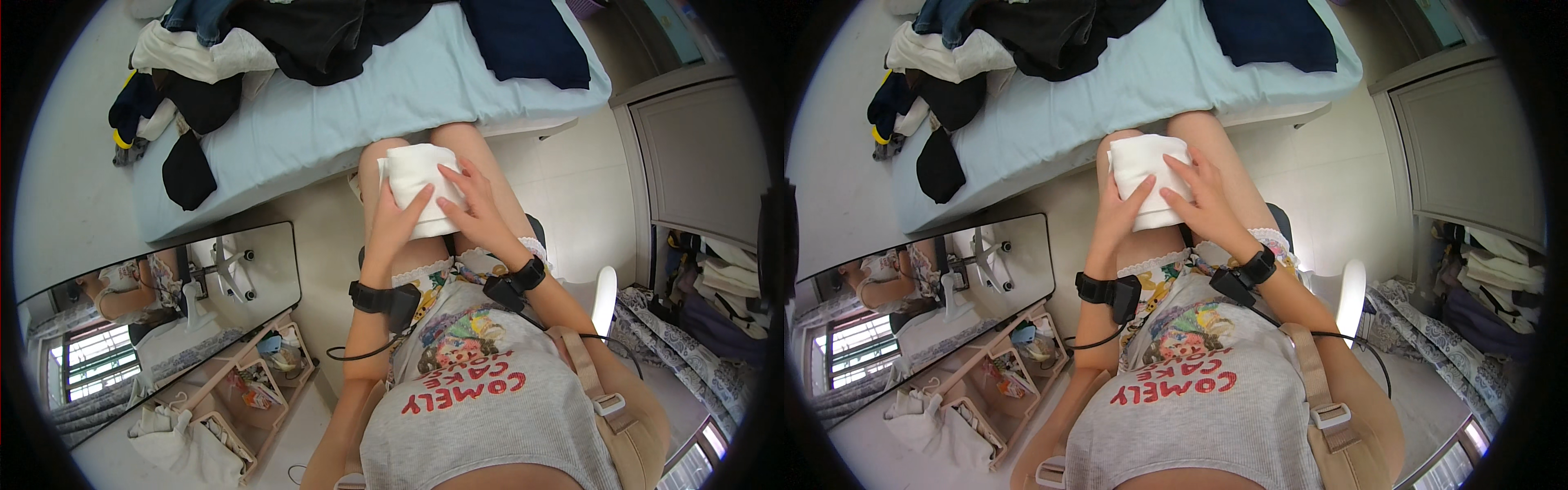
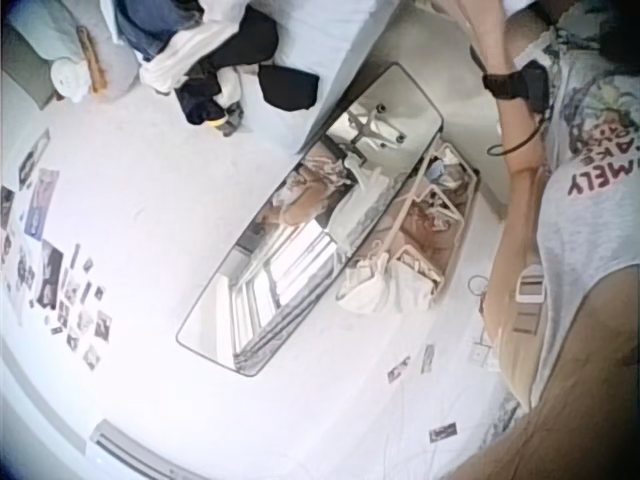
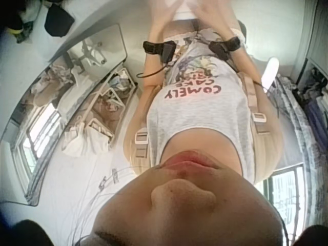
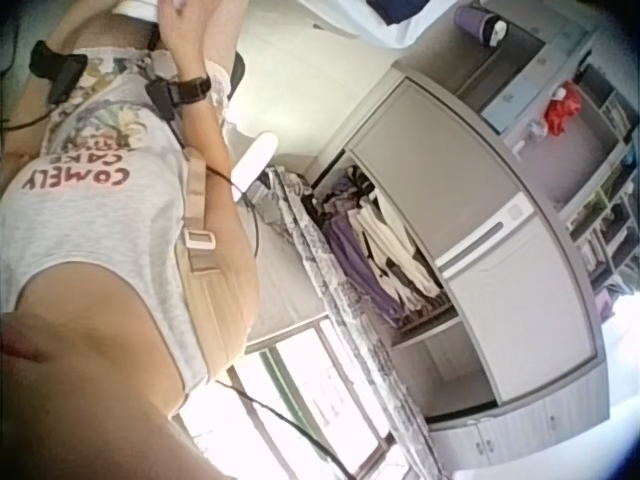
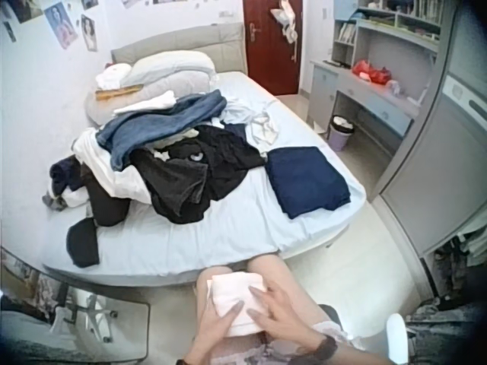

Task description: Fold laundry on a bed including t-shirts and black fabric items.

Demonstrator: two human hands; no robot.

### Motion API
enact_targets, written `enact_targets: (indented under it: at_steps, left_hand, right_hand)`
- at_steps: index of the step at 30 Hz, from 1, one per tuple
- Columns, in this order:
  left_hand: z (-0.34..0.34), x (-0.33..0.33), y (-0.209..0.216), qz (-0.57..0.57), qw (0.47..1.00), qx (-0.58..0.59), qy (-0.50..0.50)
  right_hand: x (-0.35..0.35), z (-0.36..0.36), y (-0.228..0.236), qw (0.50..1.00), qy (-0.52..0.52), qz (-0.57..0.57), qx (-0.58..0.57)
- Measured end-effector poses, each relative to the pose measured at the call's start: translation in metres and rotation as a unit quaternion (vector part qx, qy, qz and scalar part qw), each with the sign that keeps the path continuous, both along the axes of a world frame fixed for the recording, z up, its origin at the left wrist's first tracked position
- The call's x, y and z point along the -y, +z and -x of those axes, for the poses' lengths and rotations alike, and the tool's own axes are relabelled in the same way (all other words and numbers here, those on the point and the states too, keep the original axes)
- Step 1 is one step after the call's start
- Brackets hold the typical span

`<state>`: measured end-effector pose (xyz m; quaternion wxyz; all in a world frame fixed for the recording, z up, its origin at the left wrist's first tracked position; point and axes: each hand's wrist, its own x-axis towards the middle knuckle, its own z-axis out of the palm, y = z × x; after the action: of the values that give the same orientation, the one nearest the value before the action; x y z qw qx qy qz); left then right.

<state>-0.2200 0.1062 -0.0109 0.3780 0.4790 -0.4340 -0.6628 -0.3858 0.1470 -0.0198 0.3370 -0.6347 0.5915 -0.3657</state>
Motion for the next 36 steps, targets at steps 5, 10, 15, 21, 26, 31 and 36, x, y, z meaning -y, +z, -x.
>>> enact_targets:
  at_steps: [5, 10, 15, 21, 26, 31, 36]
  left_hand:
    - [-0.02, 0.001, -0.03, 0.017, 0.994, 0.086, 0.06]
    - [-0.043, 0.006, -0.035, 0.023, 0.987, 0.148, 0.059]
    - [-0.049, 0.009, -0.031, -0.04, 0.996, 0.054, 0.059]
    - [-0.057, 0.003, -0.005, -0.085, 0.995, -0.004, 0.048]
    - [-0.075, -0.013, -0.003, -0.185, 0.975, -0.075, 0.102]
    - [-0.099, -0.039, -0.019, -0.146, 0.983, 0.039, 0.103]
    - [-0.099, -0.064, -0.017, -0.132, 0.988, 0.066, 0.045]
  right_hand:
    - [0.001, -0.013, -0.011, 0.999, 0.024, 0.008, -0.034]
    - [0.011, -0.023, -0.041, 0.958, -0.079, -0.089, 0.259]
    - [0.014, -0.007, 0.002, 0.792, 0.013, -0.361, 0.492]
    - [0.014, -0.009, 0.008, 0.785, -0.01, -0.369, 0.498]
    - [0.037, -0.004, 0.019, 0.839, 0.094, -0.319, 0.431]
    - [0.053, -0.02, -0.009, 0.913, 0.069, -0.292, 0.276]
    - [0.03, -0.019, -0.013, 0.913, -0.11, -0.265, 0.291]
